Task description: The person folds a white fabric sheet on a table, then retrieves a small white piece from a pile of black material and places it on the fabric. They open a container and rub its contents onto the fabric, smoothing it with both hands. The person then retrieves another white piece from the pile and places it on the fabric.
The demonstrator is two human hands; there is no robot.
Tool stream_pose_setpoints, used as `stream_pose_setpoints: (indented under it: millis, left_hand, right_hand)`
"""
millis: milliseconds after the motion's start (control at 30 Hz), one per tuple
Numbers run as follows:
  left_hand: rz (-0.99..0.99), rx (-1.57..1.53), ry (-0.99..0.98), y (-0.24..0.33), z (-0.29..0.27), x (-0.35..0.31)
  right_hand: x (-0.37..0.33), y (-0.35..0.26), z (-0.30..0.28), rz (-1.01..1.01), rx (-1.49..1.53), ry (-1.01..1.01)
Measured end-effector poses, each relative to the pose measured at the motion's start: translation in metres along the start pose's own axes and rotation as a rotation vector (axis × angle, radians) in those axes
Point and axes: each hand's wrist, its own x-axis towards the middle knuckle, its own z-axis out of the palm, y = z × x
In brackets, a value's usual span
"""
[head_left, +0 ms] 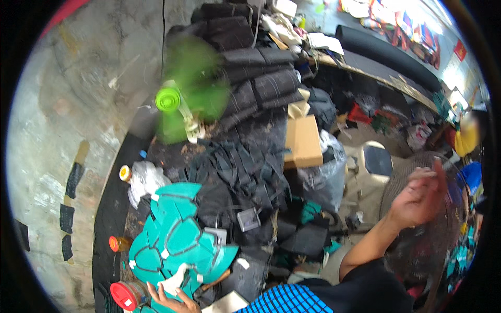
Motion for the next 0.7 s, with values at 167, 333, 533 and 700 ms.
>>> stream_pose_setpoints:
  millis: [167, 333, 533, 700]
  left_hand:
    - [0.246, -0.705, -0.109, 0.111, 0.069, 0.118]
    - [0.561, -0.967, -0.718, 0.214, 0.132, 0.188]
    - [0.775, -0.777, -1.021, 0.289, 0.258, 0.207]
    - [0.812, -0.488, -1.204, 0.331, 0.344, 0.209]
  right_hand:
    - [-0.045, 0.165, 0.010, 0.723, -0.010, -0.100]
    - [-0.126, 0.297, -0.024, 1.133, -0.273, -0.338]
    - [-0.238, 0.387, -0.077, 0.849, -0.794, -0.759]
    - [-0.286, 0.402, -0.082, 1.076, -0.625, -0.801]
